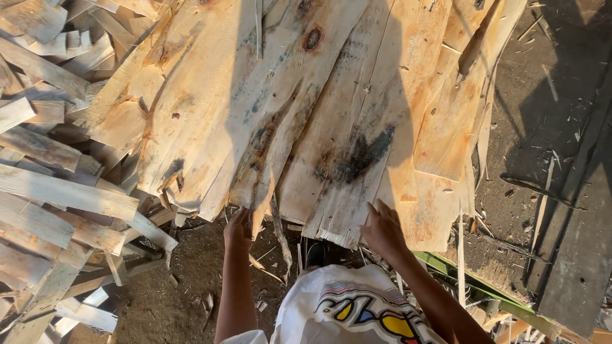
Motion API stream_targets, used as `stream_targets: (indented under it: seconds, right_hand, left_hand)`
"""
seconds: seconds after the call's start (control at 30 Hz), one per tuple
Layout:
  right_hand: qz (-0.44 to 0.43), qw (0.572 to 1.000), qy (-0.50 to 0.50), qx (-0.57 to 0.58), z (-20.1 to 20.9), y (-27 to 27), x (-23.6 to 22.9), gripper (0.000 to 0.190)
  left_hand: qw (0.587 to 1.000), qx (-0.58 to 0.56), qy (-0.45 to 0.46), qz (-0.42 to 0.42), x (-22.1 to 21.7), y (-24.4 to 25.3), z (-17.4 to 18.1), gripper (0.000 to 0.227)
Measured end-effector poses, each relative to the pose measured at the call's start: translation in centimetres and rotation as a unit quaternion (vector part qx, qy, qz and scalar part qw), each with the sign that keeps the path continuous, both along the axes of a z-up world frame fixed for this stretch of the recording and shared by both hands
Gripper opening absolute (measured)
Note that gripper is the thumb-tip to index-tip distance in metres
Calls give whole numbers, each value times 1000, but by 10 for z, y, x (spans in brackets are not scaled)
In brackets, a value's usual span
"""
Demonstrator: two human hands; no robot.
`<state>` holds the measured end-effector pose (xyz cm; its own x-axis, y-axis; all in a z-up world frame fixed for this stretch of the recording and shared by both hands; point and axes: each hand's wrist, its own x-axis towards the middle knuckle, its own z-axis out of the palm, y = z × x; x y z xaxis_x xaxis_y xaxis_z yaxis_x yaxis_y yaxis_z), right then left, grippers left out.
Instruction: Operating a wood slicing machine to produce thin strips or sheets of wood from a larger block.
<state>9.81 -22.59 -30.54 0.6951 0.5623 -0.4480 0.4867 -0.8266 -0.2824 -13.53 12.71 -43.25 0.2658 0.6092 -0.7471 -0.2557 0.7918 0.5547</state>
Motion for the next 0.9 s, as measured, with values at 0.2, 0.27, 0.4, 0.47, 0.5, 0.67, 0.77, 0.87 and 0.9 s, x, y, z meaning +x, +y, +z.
stream_targets:
  seconds: [0.2, 0.27, 0.4, 0.47, 0.5, 0.67, 0.77, 0.87, 0.9]
  right_hand:
    - [31, 954, 169, 247, -65, 75, 3, 83]
    - [19, 938, 232, 256, -49, 106, 6, 84]
    - [-128, 817, 449, 339, -16, 158, 14, 86]
    - [-154, 775, 479, 382, -52, 168, 31, 88]
    - [-201, 688, 538, 443, -84, 166, 42, 87]
    - [-376, 638, 534, 408, -25, 161, 57, 85]
    - [-394, 789, 369, 292, -32, 146, 79, 74]
    - [-381, 817, 290, 320, -10, 115, 96, 101]
    - [-355, 815, 300, 347, 23, 103, 99, 86]
  left_hand:
    - [974, 140, 77, -160, -6, -1, 16, 31]
    - [967, 163, 89, -175, -1, -3, 33, 29]
    - [952, 190, 83, -227, 5, -27, 107, 25]
    - [947, 193, 60, -251, 19, -50, 143, 25]
    - [940, 186, 39, -283, 27, -65, 154, 25]
    - [927, 157, -66, -335, 52, -133, 136, 28]
    - [788, 315, 75, -524, 57, -132, 147, 30]
    - [728, 509, 327, -323, 34, -107, 154, 37]
    - [661, 568, 413, -263, 24, -93, 149, 46]
